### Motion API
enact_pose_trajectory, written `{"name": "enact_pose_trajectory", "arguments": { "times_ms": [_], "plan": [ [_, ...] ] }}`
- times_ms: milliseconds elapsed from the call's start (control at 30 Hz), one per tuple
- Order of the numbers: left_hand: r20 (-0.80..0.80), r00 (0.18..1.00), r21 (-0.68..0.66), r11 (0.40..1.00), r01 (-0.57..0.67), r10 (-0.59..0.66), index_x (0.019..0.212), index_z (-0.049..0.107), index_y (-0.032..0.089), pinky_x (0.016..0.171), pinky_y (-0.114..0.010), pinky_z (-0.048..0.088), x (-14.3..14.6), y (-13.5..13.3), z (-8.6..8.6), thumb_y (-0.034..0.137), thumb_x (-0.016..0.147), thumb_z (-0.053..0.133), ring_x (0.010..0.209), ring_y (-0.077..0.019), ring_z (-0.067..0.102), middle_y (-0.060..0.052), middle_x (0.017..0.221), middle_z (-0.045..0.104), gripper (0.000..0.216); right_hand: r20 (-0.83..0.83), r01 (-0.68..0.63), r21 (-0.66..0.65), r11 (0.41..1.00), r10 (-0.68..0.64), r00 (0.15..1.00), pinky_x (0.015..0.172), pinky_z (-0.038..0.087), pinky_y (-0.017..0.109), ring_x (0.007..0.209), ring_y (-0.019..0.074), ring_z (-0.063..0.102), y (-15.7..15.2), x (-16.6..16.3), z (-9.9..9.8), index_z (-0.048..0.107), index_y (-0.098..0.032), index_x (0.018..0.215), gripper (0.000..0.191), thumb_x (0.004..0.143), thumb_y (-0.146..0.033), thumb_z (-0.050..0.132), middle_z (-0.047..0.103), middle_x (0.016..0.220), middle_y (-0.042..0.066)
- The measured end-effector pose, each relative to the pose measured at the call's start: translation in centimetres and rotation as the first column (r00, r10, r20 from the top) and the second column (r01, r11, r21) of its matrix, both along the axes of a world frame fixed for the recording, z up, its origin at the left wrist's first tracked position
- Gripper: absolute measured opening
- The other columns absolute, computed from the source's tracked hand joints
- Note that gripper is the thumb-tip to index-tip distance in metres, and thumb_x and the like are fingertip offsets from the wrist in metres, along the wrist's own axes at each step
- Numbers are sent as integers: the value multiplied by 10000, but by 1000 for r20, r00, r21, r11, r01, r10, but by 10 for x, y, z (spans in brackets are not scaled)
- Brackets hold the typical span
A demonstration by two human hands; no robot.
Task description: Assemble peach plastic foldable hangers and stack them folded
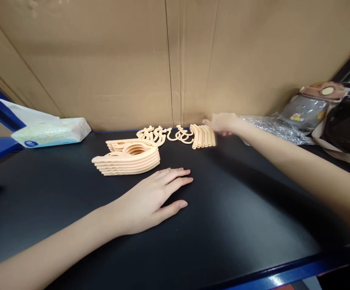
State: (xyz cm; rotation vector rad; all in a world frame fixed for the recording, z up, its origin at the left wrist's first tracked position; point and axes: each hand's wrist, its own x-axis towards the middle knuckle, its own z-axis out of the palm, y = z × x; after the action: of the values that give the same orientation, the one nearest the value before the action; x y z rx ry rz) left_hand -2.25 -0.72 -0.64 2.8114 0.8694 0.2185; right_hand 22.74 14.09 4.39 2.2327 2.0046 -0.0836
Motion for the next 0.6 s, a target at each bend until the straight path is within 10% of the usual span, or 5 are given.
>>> {"name": "enact_pose_trajectory", "arguments": {
  "times_ms": [367, 600],
  "plan": [
    [20, 1000, -6, 1000, 5, -5, 1387, 443, 250, 1119, -444, 340, 0, 0, 0, 404, 978, 426, 1354, -257, 397, -64, 1482, 415, 437, 40, -57, 82, 995, 53, 998, 838, 428, 426, 989, 365, 638, -1, -10, -3, 605, -89, 1164, 773, 824, -742, 371, 704, 834, 178],
    [47, 999, 4, 1000, 17, -17, 1387, 441, 257, 1115, -437, 348, -1, 0, -2, 403, 977, 428, 1350, -253, 402, -59, 1479, 419, 435, 29, -70, -22, 997, 70, 997, 815, 446, 453, 773, 331, 683, 4, -15, -4, 684, -107, 961, 734, 803, -760, 390, 667, 629, 132]
  ]
}}
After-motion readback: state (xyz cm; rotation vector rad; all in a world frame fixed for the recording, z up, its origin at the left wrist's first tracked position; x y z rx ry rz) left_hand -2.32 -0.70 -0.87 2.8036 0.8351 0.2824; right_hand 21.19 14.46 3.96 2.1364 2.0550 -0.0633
